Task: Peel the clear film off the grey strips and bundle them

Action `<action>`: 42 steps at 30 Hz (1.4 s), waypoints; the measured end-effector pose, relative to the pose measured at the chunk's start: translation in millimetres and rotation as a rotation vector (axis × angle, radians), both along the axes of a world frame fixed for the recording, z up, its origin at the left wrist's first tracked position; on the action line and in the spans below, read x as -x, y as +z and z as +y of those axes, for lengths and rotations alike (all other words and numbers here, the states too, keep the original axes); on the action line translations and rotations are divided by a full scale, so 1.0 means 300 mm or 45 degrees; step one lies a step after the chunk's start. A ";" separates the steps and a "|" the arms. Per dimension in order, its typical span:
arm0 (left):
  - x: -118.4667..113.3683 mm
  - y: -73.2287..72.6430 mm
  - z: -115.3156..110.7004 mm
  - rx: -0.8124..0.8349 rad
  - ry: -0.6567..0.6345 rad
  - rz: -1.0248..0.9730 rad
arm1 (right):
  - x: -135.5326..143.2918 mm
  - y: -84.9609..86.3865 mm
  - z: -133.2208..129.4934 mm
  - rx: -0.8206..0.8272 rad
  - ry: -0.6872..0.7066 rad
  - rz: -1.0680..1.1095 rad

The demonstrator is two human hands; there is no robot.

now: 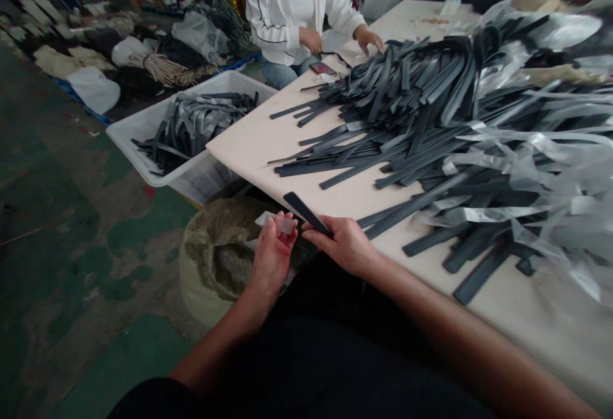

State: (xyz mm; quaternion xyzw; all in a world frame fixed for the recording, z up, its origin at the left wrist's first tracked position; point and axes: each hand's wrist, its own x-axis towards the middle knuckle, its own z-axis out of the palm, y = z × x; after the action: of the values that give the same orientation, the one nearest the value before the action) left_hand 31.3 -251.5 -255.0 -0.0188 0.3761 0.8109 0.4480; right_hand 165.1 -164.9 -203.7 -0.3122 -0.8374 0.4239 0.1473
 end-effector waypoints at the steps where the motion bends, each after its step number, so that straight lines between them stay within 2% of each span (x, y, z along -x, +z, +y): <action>1: -0.019 -0.003 0.002 -0.039 -0.040 0.037 | 0.012 -0.004 0.001 0.035 0.004 0.020; 4: -0.063 -0.008 0.007 -0.107 -0.149 0.076 | 0.035 -0.013 0.003 0.082 -0.025 0.026; 8: -0.081 -0.011 -0.001 -0.151 -0.248 0.079 | 0.037 -0.014 0.012 0.005 -0.043 -0.005; 11: -0.075 -0.015 -0.011 -0.118 -0.309 0.262 | 0.033 -0.010 0.021 -0.010 -0.014 -0.011; 14: -0.051 -0.013 -0.011 -0.018 -0.266 0.409 | 0.020 0.004 0.028 0.025 0.079 0.002; 18: 0.010 0.000 -0.001 0.106 -0.129 0.285 | -0.026 0.048 0.031 0.093 0.244 -0.010; 23: 0.064 -0.015 0.011 0.075 0.046 0.073 | -0.066 0.087 0.012 -0.024 0.309 -0.444; 27: 0.048 -0.023 0.022 0.067 0.044 -0.026 | -0.057 0.077 -0.005 -0.140 0.300 -0.590; 35: 0.013 0.005 0.025 0.082 0.021 -0.130 | -0.045 0.040 0.003 -0.337 0.353 -0.650; 42: 0.026 -0.020 0.015 0.089 0.026 -0.103 | -0.045 0.037 0.002 -0.472 0.388 -0.790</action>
State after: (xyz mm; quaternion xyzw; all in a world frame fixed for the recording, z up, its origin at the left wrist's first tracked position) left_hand 23.6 -247.1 -261.0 -0.0710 0.3856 0.8004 0.4535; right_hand 178.6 -164.3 -192.6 -0.2656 -0.9412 0.1681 -0.1238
